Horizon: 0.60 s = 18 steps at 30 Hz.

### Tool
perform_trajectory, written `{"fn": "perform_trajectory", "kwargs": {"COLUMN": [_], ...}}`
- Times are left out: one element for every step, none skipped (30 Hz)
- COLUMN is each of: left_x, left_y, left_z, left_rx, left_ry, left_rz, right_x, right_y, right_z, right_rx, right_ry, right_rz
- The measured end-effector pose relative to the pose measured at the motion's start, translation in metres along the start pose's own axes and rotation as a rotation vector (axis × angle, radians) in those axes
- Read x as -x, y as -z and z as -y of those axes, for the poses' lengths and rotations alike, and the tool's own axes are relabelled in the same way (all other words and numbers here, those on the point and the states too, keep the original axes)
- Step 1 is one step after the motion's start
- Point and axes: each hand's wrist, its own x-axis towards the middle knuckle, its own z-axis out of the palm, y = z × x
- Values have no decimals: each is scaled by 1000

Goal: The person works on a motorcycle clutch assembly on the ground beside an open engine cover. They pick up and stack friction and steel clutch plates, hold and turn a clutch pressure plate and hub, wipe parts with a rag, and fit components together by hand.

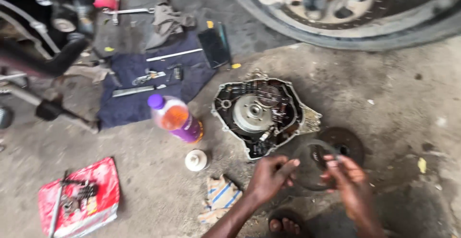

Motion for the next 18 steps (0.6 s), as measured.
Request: {"fn": "perform_trajectory", "kwargs": {"left_x": [-2,-4,-9,-33,-58,-84,-91,-98,-106,-110,-112,-115,-112,-109,-106,-102,-98,-94], "left_y": [18,36,52,62,71,80,83,86,88,89,85,80,80,79,80,82,84,87], "left_z": [-42,-84,-127,-95,-63,-32,-41,-50,-58,-62,-64,-66,-74,-82,-92,-99,-106,-113], "left_rx": [5,-390,-788,-787,-1020,-1225,-1220,-1211,-1192,-1187,-1159,-1131,-1133,-1125,-1118,-1121,-1123,-1126], "left_ry": [5,191,371,370,79,-229,-238,-67,108,100,163,226,218,263,309,300,336,371], "left_rz": [-9,82,185,191,-59,-315,-314,-182,-50,-47,-16,16,23,16,7,12,21,28], "right_x": [-1,-2,-2,-17,-32,-47,-56,-66,-76,-82,-81,-80,-79,-78,-77,-72,-67,-62], "right_y": [4,8,15,25,37,49,56,63,72,66,64,64,60,57,52,49,47,43], "right_z": [13,27,39,29,20,11,-4,-19,-35,-37,-43,-50,-49,-48,-46,-35,-25,-14], "right_rx": [7,102,193,194,214,234,236,562,893,897,775,652,652,531,408,407,470,531], "right_ry": [-3,72,147,144,191,238,242,365,484,484,499,513,510,521,534,533,475,416], "right_rz": [9,-102,-225,-231,-274,-318,-326,-428,-519,-527,-505,-484,-495,-498,-499,-509,-554,-598]}}
